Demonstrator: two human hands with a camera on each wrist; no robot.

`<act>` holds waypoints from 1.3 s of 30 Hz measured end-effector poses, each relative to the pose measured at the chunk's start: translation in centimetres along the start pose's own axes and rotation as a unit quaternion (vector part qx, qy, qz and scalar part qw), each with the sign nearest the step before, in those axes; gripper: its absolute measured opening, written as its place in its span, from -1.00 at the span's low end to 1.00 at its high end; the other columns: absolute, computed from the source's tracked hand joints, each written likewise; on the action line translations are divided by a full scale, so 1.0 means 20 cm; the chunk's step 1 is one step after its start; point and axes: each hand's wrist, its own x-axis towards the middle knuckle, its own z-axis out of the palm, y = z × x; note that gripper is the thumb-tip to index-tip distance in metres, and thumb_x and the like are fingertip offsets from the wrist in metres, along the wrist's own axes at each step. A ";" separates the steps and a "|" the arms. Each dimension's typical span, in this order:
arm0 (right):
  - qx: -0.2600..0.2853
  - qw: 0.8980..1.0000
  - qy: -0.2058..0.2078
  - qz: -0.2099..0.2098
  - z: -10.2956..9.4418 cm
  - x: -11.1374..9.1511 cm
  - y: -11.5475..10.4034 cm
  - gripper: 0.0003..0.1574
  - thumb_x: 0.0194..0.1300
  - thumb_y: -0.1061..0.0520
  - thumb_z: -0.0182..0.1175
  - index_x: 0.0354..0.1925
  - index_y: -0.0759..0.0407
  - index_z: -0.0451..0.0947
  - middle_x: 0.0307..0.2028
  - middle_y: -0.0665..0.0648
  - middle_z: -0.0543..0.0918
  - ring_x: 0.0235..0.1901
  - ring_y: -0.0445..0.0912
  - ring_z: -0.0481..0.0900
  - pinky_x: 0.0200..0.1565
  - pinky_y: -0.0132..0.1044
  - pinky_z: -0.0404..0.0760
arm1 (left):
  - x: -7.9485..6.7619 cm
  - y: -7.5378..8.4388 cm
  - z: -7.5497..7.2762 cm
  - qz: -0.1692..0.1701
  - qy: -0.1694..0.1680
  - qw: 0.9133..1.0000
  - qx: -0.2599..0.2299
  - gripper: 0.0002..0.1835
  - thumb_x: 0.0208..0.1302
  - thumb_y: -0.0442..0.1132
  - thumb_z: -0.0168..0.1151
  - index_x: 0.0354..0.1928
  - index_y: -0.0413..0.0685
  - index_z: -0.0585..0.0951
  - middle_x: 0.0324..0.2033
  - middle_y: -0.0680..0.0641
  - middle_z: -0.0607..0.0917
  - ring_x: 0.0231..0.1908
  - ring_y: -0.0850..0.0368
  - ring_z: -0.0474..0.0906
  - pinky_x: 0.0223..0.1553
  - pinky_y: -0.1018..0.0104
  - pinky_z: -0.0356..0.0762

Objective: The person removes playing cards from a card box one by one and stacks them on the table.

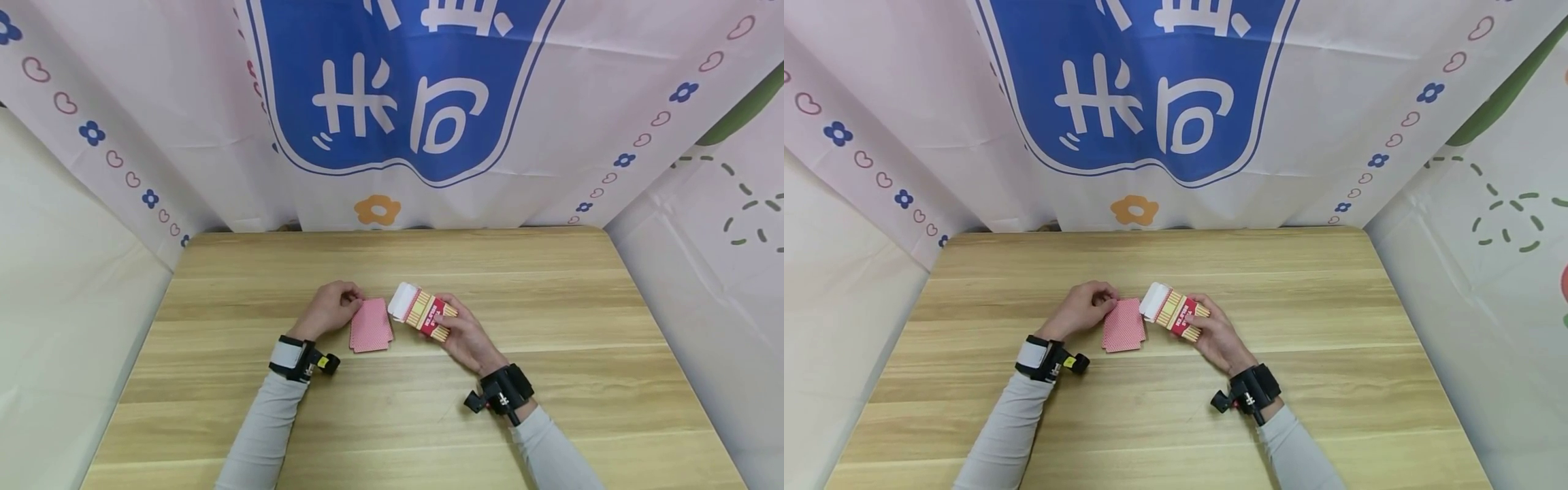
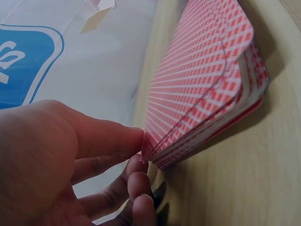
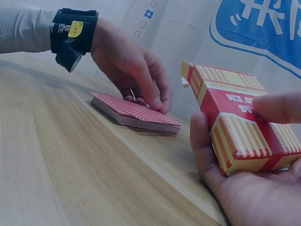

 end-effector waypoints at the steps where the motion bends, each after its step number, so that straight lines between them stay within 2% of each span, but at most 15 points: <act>1: 0.001 1.000 -0.001 0.000 0.00 0.00 0.00 -0.46 0.46 0.36 0.05 0.32 0.04 0.30 0.39 0.28 0.24 0.23 0.09 0.53 0.14 -0.05 0.65 | 0.00 0.00 0.00 0.002 -0.001 1.000 0.002 -0.82 0.45 -0.20 0.23 -0.04 -0.04 0.73 -0.14 -0.08 0.66 -0.17 0.04 0.53 -0.14 0.18 0.54; 5: -0.001 1.000 -0.003 0.000 0.00 0.00 0.00 -0.46 0.46 0.36 0.04 0.32 0.04 0.31 0.40 0.27 0.23 0.24 0.09 0.52 0.15 -0.04 0.64 | -0.01 0.02 -0.01 0.022 0.011 1.000 0.005 -0.80 0.45 -0.19 0.23 0.00 -0.05 0.72 -0.11 -0.08 0.68 -0.16 0.04 0.54 -0.14 0.17 0.54; 11: 0.004 1.000 0.003 0.003 0.00 0.00 0.00 -0.48 0.46 0.37 0.03 0.30 0.04 0.32 0.39 0.29 0.25 0.23 0.09 0.54 0.14 -0.06 0.65 | -0.03 0.07 -0.01 0.084 0.056 0.994 -0.027 -0.78 0.44 -0.25 0.23 0.03 -0.13 0.70 -0.12 -0.07 0.71 -0.26 0.08 0.61 -0.28 0.21 0.60; 13: 0.004 1.000 0.001 0.002 0.00 0.00 0.00 -0.47 0.47 0.38 0.02 0.31 0.04 0.31 0.38 0.29 0.25 0.23 0.10 0.54 0.14 -0.06 0.65 | -0.04 0.10 -0.01 0.110 0.077 0.990 -0.043 -0.78 0.43 -0.25 0.24 0.03 -0.15 0.70 -0.13 -0.06 0.71 -0.29 0.10 0.61 -0.31 0.21 0.60; 16: 0.001 1.000 0.004 0.003 0.00 -0.01 0.01 -0.47 0.47 0.36 0.04 0.32 0.06 0.30 0.39 0.29 0.24 0.24 0.09 0.53 0.15 -0.04 0.64 | -0.06 0.15 0.02 0.164 0.108 0.978 -0.072 -0.82 0.41 -0.28 0.26 -0.03 -0.16 0.72 -0.16 -0.05 0.72 -0.33 0.11 0.59 -0.30 0.22 0.60; 20: -0.005 1.000 0.007 0.006 -0.01 -0.01 0.01 -0.49 0.48 0.35 0.04 0.32 0.06 0.30 0.40 0.28 0.24 0.23 0.08 0.52 0.16 -0.03 0.63 | -0.09 0.22 0.08 0.213 0.113 0.966 -0.096 -0.88 0.39 -0.30 0.29 -0.11 -0.12 0.73 -0.19 -0.02 0.73 -0.34 0.14 0.56 -0.31 0.26 0.58; 24: -0.008 1.000 -0.008 0.000 0.00 -0.01 0.00 -0.52 0.51 0.34 -0.01 0.30 0.05 0.32 0.38 0.28 0.28 0.20 0.08 0.55 0.15 -0.05 0.63 | -0.11 0.28 0.13 0.208 0.084 0.972 -0.067 -0.89 0.37 -0.23 0.34 -0.12 -0.01 0.73 -0.27 0.10 0.69 -0.40 0.21 0.54 -0.39 0.31 0.57; 28: -0.003 1.000 -0.020 -0.004 0.00 0.00 0.00 -0.53 0.51 0.35 -0.02 0.30 0.06 0.31 0.36 0.29 0.32 0.18 0.10 0.59 0.13 -0.07 0.65 | -0.12 0.29 0.16 0.190 0.056 0.980 -0.031 -0.90 0.33 -0.15 0.38 -0.16 0.09 0.72 -0.35 0.18 0.63 -0.48 0.25 0.50 -0.50 0.35 0.51; 33: -0.002 1.000 -0.013 0.004 0.01 0.00 0.02 -0.51 0.50 0.35 0.00 0.30 0.05 0.31 0.33 0.29 0.35 0.15 0.10 0.61 0.11 -0.10 0.67 | -0.13 0.28 0.18 0.159 0.035 0.986 -0.039 -0.92 0.31 -0.14 0.39 -0.20 0.12 0.70 -0.35 0.18 0.65 -0.51 0.20 0.52 -0.54 0.34 0.48; 39: -0.008 1.000 -0.006 0.002 0.00 -0.01 0.01 -0.51 0.49 0.36 -0.01 0.29 0.05 0.32 0.38 0.28 0.28 0.21 0.09 0.55 0.16 -0.05 0.63 | -0.11 0.29 0.19 0.130 0.022 0.990 -0.054 -0.90 0.31 -0.09 0.39 -0.21 0.13 0.68 -0.36 0.16 0.67 -0.48 0.20 0.55 -0.51 0.32 0.52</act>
